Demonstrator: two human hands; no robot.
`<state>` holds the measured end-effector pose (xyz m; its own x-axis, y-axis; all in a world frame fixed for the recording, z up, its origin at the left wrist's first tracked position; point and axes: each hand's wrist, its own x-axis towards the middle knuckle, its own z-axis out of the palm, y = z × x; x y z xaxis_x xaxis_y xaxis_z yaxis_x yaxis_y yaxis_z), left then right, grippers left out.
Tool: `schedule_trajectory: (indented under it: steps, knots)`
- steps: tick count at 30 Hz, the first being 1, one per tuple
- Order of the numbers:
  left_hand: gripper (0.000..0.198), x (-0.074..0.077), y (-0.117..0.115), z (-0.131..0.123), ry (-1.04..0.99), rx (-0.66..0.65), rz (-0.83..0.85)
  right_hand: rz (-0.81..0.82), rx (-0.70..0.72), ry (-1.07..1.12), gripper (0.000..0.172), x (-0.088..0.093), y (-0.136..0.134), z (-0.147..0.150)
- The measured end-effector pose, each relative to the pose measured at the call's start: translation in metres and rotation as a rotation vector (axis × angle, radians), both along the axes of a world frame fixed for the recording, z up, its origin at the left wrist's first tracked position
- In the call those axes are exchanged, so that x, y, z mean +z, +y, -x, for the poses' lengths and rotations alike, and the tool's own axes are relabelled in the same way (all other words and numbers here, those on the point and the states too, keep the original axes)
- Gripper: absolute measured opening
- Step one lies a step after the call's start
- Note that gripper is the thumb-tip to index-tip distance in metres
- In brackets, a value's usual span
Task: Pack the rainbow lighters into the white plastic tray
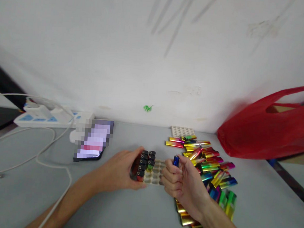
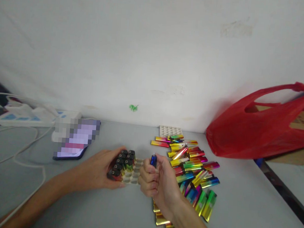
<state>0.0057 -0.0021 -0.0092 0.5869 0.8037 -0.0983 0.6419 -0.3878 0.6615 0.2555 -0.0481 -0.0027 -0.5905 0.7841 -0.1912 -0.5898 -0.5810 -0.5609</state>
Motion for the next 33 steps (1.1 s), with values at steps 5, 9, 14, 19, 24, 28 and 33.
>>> schedule_trajectory:
  steps: [5, 9, 14, 19, 24, 28, 33]
  knots:
    - [0.057, 0.002, 0.0, 0.0, -0.002, -0.004, 0.006, 0.002, 0.01, -0.013, 0.061, 0.002, 0.002, 0.0]
    - [0.056, 0.003, 0.0, -0.001, 0.006, 0.002, 0.009, -0.004, 0.008, -0.014, 0.061, 0.002, 0.002, 0.0]
    - [0.056, 0.003, 0.0, -0.001, 0.006, 0.004, 0.015, -0.035, -0.007, -0.026, 0.055, 0.0, -0.001, -0.001]
    - [0.054, 0.005, -0.001, -0.003, 0.005, 0.002, 0.025, -0.022, -0.027, -0.084, 0.056, 0.001, -0.004, 0.003]
    - [0.053, 0.008, -0.001, -0.003, 0.005, 0.01, 0.014, -0.141, -0.174, -0.306, 0.042, 0.0, -0.008, 0.009]
    - [0.051, 0.008, -0.001, -0.003, -0.013, -0.001, 0.028, -0.501, -0.273, -0.536, 0.031, 0.004, -0.01, 0.012]
    - [0.049, 0.007, -0.001, -0.003, -0.024, 0.0, 0.031, -0.732, -0.291, -0.823, 0.021, 0.006, -0.014, 0.011]
